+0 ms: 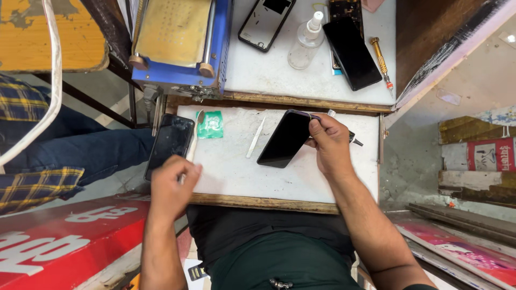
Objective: The person applies adhesive to the edges of a smartphone back cover, aligns and presses it onto the phone chassis, and secures it with rubber bands. They then test the screen responsiveness and later remove the battery from a different disassembled phone.
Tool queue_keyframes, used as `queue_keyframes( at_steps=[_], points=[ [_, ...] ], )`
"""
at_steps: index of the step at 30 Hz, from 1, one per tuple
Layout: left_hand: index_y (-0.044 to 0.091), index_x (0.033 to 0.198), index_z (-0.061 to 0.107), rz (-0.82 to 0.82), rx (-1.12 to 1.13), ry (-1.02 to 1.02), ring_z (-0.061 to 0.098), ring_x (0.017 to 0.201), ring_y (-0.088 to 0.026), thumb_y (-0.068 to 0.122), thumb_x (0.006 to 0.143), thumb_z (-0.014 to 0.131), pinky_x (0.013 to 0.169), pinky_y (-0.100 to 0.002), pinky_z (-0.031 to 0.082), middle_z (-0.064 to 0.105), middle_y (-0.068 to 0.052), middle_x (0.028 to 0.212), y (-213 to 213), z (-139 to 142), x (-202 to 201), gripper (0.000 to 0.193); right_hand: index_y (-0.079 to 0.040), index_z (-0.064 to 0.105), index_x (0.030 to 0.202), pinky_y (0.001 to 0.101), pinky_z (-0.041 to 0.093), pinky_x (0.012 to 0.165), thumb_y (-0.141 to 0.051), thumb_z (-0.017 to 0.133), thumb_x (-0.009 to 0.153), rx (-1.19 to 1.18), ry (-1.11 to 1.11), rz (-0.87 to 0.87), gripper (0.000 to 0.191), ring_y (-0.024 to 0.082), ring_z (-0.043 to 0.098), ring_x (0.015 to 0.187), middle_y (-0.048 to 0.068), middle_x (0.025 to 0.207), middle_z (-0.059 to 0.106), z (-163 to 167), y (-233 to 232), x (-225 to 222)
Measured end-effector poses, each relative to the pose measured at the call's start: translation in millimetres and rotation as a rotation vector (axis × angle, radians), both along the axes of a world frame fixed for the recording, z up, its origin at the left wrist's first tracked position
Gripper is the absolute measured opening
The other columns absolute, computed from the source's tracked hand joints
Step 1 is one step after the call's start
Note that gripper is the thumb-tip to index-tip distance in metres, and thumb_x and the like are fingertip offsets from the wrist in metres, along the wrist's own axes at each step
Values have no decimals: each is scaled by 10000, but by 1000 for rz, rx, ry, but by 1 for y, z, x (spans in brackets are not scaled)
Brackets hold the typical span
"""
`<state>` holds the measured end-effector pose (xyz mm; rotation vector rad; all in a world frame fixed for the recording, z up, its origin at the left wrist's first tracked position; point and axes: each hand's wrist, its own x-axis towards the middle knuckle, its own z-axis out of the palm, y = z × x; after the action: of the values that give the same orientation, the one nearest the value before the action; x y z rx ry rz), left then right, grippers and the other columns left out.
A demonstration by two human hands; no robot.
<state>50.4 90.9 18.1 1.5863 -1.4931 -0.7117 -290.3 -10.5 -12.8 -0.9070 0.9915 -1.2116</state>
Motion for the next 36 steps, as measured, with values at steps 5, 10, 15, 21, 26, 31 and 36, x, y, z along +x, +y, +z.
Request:
queue_keyframes(
  at_steps=[5, 10, 15, 21, 26, 31, 36],
  points=[
    [73, 757, 578, -326, -360, -126, 590, 911, -342, 167, 776, 845, 1051, -518, 478, 579, -113, 787, 0, 10, -111, 284, 40, 718, 1185, 227, 477, 728, -203, 668, 1080, -203, 320, -136, 270, 75, 558, 829, 16, 946, 657, 8, 20, 29],
    [28, 926, 609, -39, -375, -375, 529, 1024, -404, 137, 700, 819, 923, -551, 450, 585, -172, 958, -21, -18, -180, 328, 40, 668, 1284, 248, 539, 829, -162, 645, 1059, -244, 329, -97, 303, 89, 626, 935, 42, 1073, 701, 24, 35, 40],
    [39, 861, 539, -219, -389, -125, 535, 929, -358, 62, 761, 775, 819, -459, 483, 556, -130, 885, -44, -27, -146, 257, -74, 515, 1430, 284, 623, 923, -365, 691, 945, 75, -188, 147, 592, 57, 718, 1173, -28, 1298, 714, 33, 16, 21],
    [32, 783, 480, -325, -29, 195, 483, 639, -206, 117, 879, 775, 587, -362, 426, 495, -60, 734, -50, -31, -116, 322, -23, 611, 1322, 312, 555, 777, -154, 807, 969, 207, -289, 344, 425, 177, 684, 963, 74, 1112, 734, -4, -8, 27],
    [35, 743, 503, -135, -140, 129, 473, 634, -195, 98, 881, 782, 584, -347, 420, 505, -52, 700, -38, -9, -85, 317, -42, 616, 1232, 313, 590, 789, -102, 756, 902, 101, -19, 70, 364, 160, 703, 919, 54, 1035, 748, -3, -12, 15],
    [64, 756, 547, -170, -226, -133, 563, 763, -277, 120, 827, 823, 667, -410, 465, 564, -59, 736, -14, 18, -80, 290, -30, 590, 1278, 268, 595, 946, -56, 730, 929, -178, 172, 12, 376, 121, 683, 1053, 62, 1134, 698, 18, 4, 27],
    [24, 902, 569, -159, -424, -340, 596, 949, -413, 224, 674, 847, 794, -492, 520, 582, -159, 912, -6, 12, -149, 412, -26, 550, 1277, 270, 543, 896, -19, 683, 928, -199, 203, -184, 374, 109, 627, 990, 66, 1130, 640, 21, 10, 55]
  ],
)
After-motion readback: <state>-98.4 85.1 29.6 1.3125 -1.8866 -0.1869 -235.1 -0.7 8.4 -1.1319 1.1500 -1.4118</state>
